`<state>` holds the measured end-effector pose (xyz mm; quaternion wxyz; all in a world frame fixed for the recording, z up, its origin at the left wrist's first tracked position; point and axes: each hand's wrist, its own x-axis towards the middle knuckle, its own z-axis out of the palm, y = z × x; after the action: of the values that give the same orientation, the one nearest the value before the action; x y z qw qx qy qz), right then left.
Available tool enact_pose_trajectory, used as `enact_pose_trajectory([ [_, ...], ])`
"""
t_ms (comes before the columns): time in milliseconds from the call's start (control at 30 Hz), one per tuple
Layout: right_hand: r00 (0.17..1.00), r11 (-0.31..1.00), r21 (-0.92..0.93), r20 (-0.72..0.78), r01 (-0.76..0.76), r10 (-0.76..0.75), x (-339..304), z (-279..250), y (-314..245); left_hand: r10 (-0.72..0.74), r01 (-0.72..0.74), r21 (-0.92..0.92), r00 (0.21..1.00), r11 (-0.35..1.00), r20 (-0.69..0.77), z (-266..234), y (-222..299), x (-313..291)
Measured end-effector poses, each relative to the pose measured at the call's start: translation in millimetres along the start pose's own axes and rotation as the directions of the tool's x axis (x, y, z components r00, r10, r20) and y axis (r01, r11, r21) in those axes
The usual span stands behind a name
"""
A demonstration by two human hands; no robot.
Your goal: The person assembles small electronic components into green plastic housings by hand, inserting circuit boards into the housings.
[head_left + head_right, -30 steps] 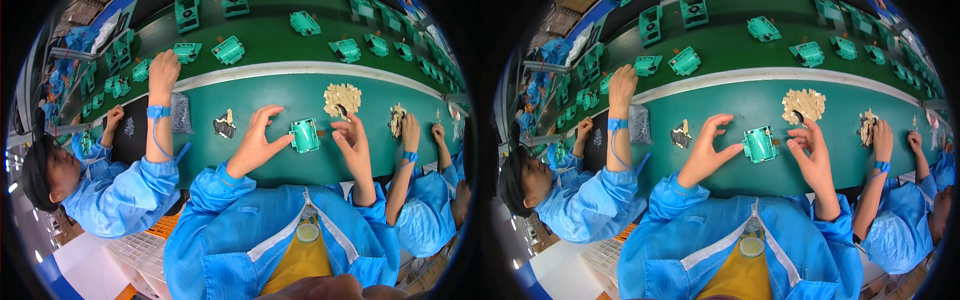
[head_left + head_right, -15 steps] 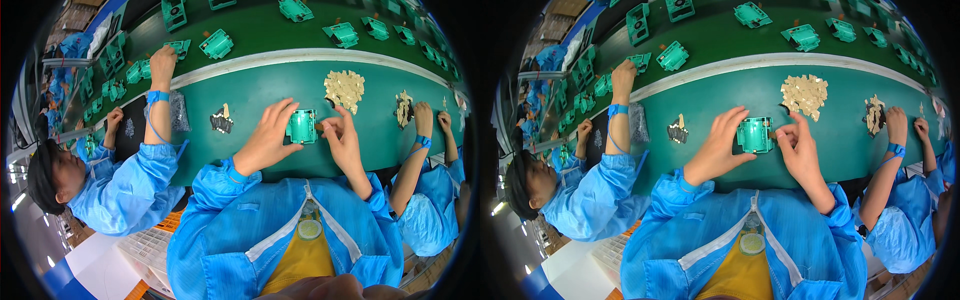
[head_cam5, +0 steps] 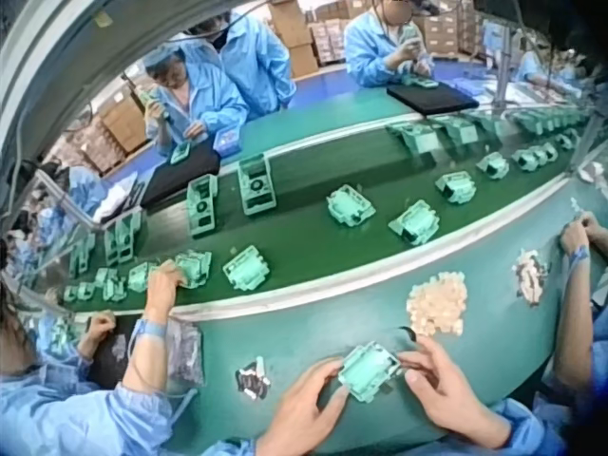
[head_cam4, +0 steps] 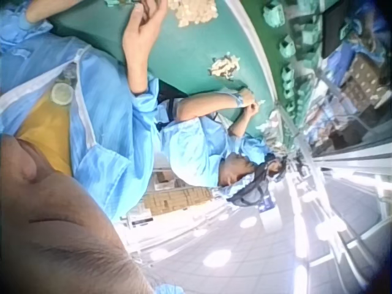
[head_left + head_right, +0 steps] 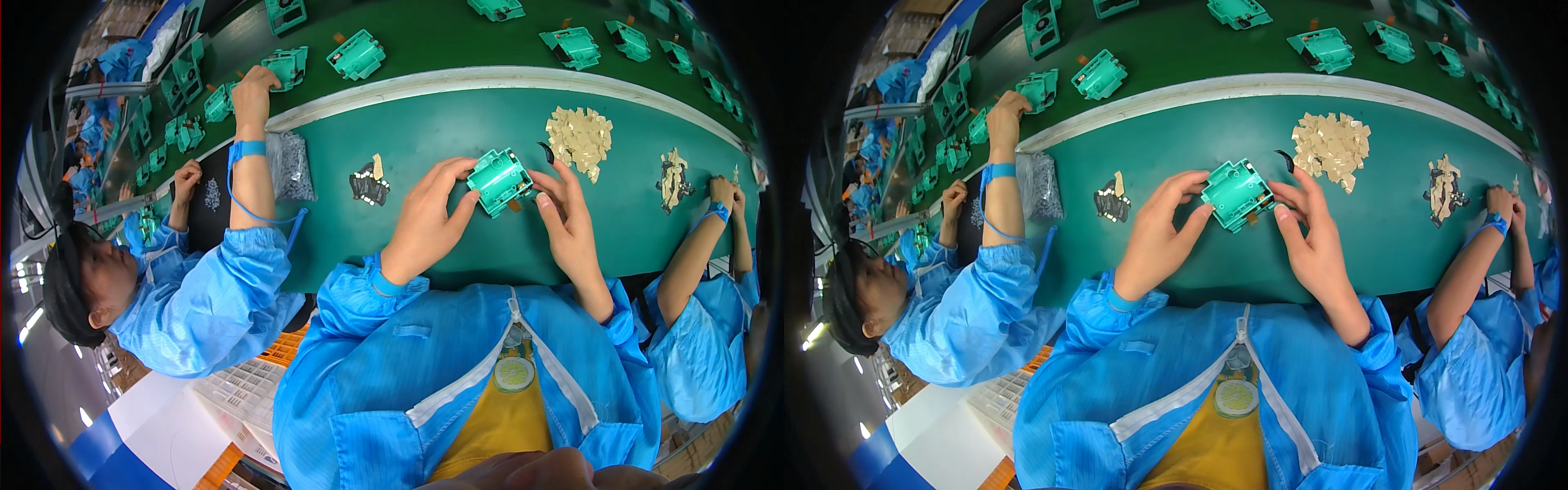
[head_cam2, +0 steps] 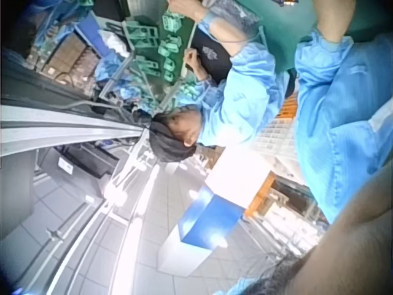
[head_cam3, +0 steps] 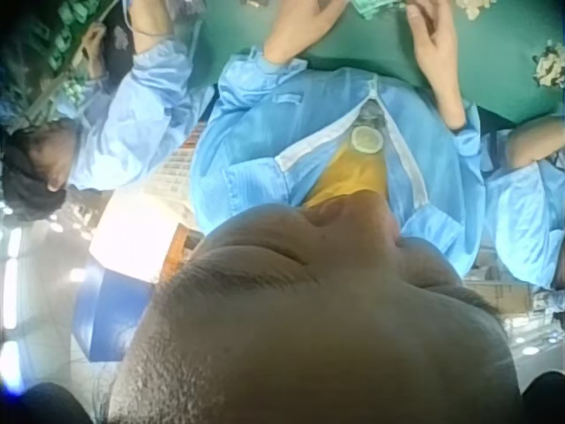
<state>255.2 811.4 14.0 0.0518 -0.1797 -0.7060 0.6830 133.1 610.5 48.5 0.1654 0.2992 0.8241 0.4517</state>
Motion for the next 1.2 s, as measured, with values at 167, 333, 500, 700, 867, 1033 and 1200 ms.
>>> enact_pose_trajectory([
  [167,0.999,0.997,0.075,0.039,-0.024,0.021,2,1,-3,-0.295,0.329,-0.247,0.941,0.912,0.165,-10,6,-4],
  [333,1.0,0.976,0.218,-0.004,-0.022,0.023,11,1,-5,-0.228,0.229,-0.004,0.968,0.973,0.105,-15,0,-2],
  [500,0.992,0.947,0.322,-0.118,-0.007,0.048,0,-10,-3,0.234,-0.242,-0.043,0.859,0.969,0.456,3,11,1],
  [700,0.986,0.93,0.365,-0.141,-0.036,0.094,-20,-12,-4,0.213,-0.271,0.136,0.919,0.953,0.332,15,9,-1],
  [867,0.982,0.917,0.367,-0.04,-0.159,0.186,-32,-5,7,0.086,-0.141,0.362,0.983,0.922,0.164,17,14,-15],
  [1033,0.977,0.885,0.415,0.049,-0.21,0.209,-28,5,7,0.098,-0.101,0.349,0.995,0.932,0.025,19,15,-16],
  [1200,0.971,0.886,0.397,0.087,-0.24,0.224,-27,4,11,0.091,-0.105,0.071,0.98,0.992,0.177,24,3,-10],
])
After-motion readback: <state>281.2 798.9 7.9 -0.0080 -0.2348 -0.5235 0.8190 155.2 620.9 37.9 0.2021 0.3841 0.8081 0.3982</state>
